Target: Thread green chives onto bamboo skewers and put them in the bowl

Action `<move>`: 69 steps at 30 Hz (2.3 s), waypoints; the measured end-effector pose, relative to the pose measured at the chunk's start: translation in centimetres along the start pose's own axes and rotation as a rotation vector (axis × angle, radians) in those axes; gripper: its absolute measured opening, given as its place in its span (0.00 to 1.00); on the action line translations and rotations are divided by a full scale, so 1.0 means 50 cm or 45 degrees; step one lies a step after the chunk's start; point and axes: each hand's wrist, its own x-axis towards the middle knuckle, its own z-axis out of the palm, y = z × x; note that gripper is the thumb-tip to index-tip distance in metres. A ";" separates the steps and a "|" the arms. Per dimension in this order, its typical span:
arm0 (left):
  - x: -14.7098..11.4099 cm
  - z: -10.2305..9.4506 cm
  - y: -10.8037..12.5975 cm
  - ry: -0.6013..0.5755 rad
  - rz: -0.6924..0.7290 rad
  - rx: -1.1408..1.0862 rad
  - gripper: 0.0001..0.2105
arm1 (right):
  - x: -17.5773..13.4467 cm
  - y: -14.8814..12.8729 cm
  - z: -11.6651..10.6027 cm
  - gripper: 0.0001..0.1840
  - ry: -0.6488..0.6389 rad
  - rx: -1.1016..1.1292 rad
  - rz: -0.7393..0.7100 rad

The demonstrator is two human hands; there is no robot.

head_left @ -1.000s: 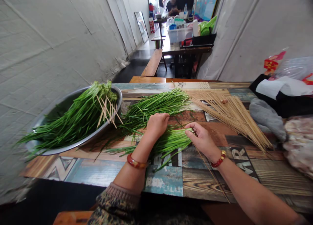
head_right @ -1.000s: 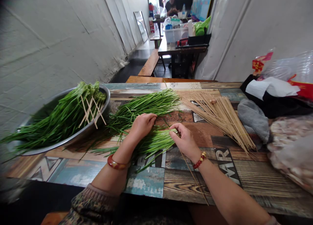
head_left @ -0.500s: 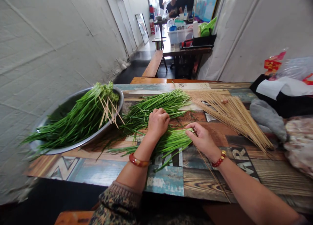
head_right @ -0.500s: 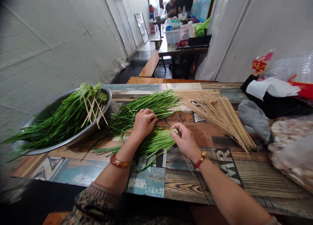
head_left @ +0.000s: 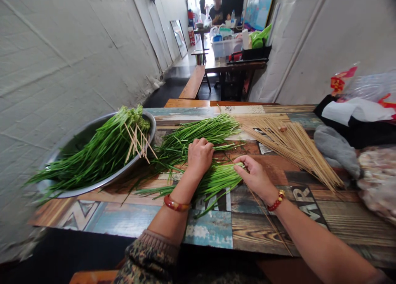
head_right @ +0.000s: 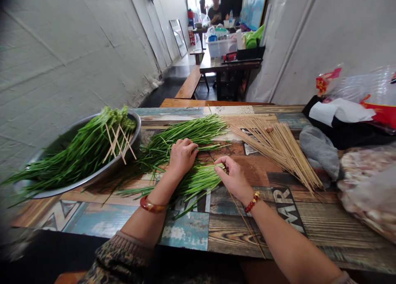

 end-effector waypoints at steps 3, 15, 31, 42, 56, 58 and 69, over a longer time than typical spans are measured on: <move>0.001 -0.006 0.006 -0.009 0.092 -0.067 0.10 | 0.002 -0.003 0.000 0.09 0.007 -0.032 -0.010; 0.010 -0.007 0.014 -0.020 0.219 -0.066 0.07 | 0.006 -0.017 0.001 0.07 0.074 -0.069 -0.080; 0.003 -0.235 -0.028 0.314 0.156 0.342 0.11 | 0.000 -0.018 -0.001 0.08 0.058 -0.050 -0.098; -0.047 -0.140 -0.064 -0.182 0.443 0.513 0.06 | 0.001 -0.003 0.001 0.09 0.048 -0.049 -0.130; 0.014 -0.050 0.016 -0.367 0.406 -0.241 0.07 | -0.001 -0.010 -0.001 0.10 0.022 -0.024 -0.051; 0.018 -0.032 0.024 -0.413 0.422 -0.212 0.06 | 0.000 -0.011 -0.001 0.09 0.023 -0.019 -0.054; 0.023 -0.027 0.026 -0.371 -0.072 -1.203 0.07 | -0.006 -0.029 -0.003 0.08 0.099 -0.038 -0.070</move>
